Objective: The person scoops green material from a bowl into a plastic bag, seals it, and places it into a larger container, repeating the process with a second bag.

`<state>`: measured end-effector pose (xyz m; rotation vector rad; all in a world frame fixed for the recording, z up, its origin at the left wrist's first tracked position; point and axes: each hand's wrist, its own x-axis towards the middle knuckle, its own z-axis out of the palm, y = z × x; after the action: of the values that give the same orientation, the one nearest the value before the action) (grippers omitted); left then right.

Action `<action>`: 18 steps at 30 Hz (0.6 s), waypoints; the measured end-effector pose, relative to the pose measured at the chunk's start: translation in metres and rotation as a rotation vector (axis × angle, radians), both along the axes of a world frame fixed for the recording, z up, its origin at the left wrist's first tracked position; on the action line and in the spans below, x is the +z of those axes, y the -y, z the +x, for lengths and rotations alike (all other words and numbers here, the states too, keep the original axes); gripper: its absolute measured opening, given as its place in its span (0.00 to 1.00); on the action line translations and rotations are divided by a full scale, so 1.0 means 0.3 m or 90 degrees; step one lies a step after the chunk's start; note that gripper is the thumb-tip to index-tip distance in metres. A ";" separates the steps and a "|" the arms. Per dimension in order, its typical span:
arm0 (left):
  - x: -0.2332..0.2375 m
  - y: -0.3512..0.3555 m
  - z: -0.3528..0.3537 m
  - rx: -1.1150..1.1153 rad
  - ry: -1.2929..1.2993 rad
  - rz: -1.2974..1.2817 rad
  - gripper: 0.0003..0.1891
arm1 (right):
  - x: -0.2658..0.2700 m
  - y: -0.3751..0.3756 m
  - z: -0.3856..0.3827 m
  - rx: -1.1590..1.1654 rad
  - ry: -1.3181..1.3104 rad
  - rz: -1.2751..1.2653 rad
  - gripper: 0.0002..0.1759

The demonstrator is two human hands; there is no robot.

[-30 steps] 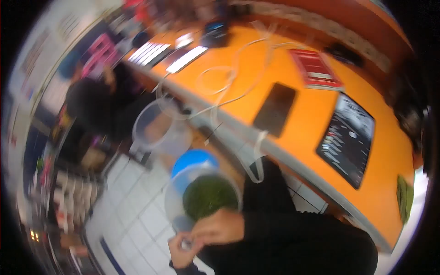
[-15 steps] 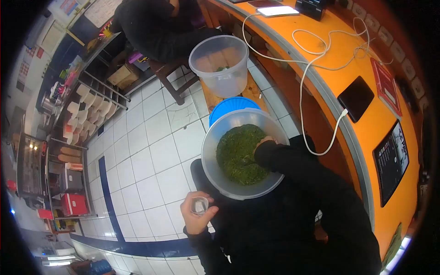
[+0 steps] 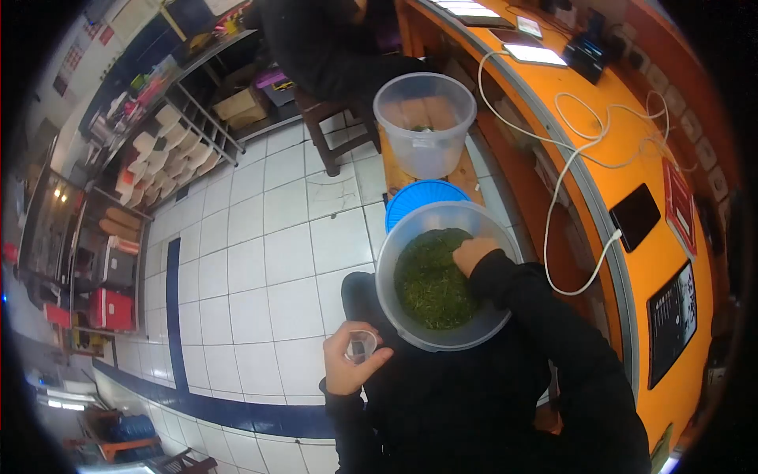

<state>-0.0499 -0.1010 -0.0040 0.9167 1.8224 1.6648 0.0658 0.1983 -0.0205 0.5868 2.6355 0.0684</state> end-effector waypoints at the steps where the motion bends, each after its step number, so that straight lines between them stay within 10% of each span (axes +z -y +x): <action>1: 0.003 -0.004 0.004 -0.007 0.003 -0.008 0.22 | 0.044 -0.005 -0.010 -0.028 -0.055 0.048 0.08; 6: 0.022 -0.025 0.016 -0.034 -0.020 -0.014 0.20 | 0.059 -0.026 -0.065 -0.073 -0.249 0.183 0.07; 18: 0.014 -0.022 0.032 -0.043 -0.014 -0.039 0.20 | -0.040 -0.049 -0.075 -0.062 -0.101 -0.027 0.09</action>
<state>-0.0404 -0.0943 0.0000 0.9625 1.8258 1.5560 0.0433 0.2129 -0.0323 0.7326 2.7481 -0.0668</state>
